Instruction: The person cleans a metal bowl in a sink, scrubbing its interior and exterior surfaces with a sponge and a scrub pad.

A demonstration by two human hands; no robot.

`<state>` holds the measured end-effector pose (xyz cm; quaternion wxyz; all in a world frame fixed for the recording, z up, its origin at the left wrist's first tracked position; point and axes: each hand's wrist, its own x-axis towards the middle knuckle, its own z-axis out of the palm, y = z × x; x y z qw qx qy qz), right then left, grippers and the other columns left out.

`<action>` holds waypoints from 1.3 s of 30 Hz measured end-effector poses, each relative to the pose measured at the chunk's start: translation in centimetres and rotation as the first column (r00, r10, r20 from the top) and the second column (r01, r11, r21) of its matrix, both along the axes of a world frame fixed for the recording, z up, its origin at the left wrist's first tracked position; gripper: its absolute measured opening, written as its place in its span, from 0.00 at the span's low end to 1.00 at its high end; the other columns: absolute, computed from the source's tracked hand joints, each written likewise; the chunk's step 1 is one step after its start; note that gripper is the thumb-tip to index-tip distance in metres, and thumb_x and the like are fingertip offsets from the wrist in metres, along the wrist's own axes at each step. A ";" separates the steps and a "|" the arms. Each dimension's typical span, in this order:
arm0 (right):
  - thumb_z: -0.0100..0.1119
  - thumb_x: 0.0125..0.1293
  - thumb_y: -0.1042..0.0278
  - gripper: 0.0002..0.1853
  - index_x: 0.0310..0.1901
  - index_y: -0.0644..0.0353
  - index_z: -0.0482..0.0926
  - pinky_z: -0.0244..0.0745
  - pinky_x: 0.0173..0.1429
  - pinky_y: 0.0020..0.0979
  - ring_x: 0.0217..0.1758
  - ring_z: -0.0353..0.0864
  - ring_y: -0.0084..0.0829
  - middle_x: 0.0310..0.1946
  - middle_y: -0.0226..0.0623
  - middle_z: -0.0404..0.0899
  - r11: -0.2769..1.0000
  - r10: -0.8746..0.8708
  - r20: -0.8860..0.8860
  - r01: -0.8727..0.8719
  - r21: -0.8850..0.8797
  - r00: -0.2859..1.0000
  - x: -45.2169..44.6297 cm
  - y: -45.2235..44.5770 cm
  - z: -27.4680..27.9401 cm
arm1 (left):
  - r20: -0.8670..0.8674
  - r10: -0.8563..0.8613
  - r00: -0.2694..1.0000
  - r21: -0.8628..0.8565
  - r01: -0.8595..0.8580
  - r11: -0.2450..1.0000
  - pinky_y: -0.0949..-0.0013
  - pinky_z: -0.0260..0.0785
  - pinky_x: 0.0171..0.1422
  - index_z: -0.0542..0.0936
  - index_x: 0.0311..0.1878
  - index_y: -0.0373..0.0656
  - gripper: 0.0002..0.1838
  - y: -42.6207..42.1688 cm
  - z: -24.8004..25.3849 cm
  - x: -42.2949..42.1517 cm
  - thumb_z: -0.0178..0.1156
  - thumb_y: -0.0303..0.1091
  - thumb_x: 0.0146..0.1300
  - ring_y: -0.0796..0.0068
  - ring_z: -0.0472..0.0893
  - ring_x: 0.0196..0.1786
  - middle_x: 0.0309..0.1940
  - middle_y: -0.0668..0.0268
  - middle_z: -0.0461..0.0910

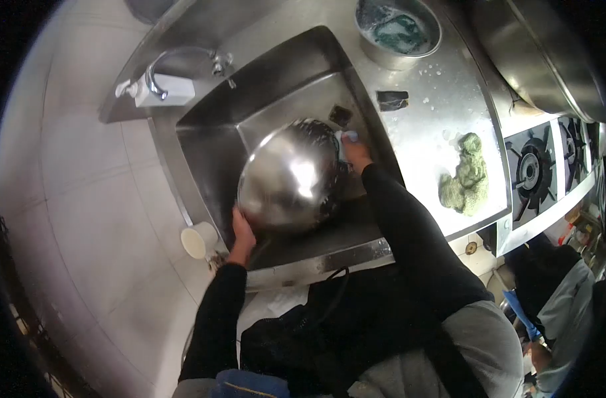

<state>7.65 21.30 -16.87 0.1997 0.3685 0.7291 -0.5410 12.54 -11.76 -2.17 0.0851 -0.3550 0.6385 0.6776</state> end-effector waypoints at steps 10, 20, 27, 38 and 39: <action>0.65 0.61 0.43 0.25 0.42 0.61 0.78 0.77 0.49 0.45 0.45 0.83 0.51 0.42 0.49 0.83 0.928 0.370 -0.573 -0.260 0.268 0.731 1.5 -7.1 15.2 | 0.146 -0.429 0.892 -0.576 0.429 0.696 0.62 0.69 0.51 0.84 0.44 0.31 0.35 3.1 0.6 -8.7 0.50 0.61 0.72 0.62 0.80 0.42 0.38 0.55 0.84; 0.65 0.56 0.51 0.20 0.47 0.52 0.81 0.79 0.47 0.47 0.41 0.84 0.48 0.38 0.48 0.83 0.885 0.448 -0.764 -0.112 0.451 0.465 1.9 -7.8 16.6 | 0.001 -0.345 0.938 -0.452 0.308 0.837 0.63 0.69 0.48 0.83 0.40 0.33 0.27 4.4 1.2 -5.4 0.51 0.52 0.73 0.68 0.79 0.39 0.32 0.62 0.82; 0.60 0.63 0.45 0.24 0.45 0.60 0.81 0.79 0.46 0.47 0.40 0.86 0.47 0.38 0.51 0.84 0.913 0.266 -0.441 -0.076 0.402 0.857 -3.1 -2.3 14.4 | -0.016 -0.532 0.846 -0.650 0.395 0.649 0.65 0.68 0.26 0.81 0.33 0.37 0.25 8.3 4.2 -4.7 0.46 0.49 0.73 0.71 0.78 0.22 0.22 0.64 0.78; 0.60 0.62 0.46 0.22 0.43 0.59 0.81 0.82 0.45 0.46 0.39 0.87 0.46 0.33 0.46 0.85 0.805 0.486 -0.291 -0.291 0.518 0.824 -5.1 -3.7 17.3 | -0.041 -0.350 0.936 -0.171 0.338 0.925 0.66 0.67 0.24 0.80 0.37 0.41 0.24 6.0 2.1 -4.2 0.46 0.53 0.72 0.73 0.74 0.19 0.22 0.68 0.77; 0.63 0.58 0.50 0.19 0.42 0.57 0.80 0.81 0.44 0.46 0.39 0.87 0.46 0.34 0.46 0.85 0.805 0.558 -0.465 -0.312 0.504 0.688 -2.8 -6.1 19.2 | -0.011 -0.313 0.950 -0.126 0.309 0.943 0.68 0.67 0.27 0.81 0.37 0.41 0.25 6.6 2.9 -4.3 0.46 0.54 0.72 0.74 0.75 0.21 0.22 0.68 0.77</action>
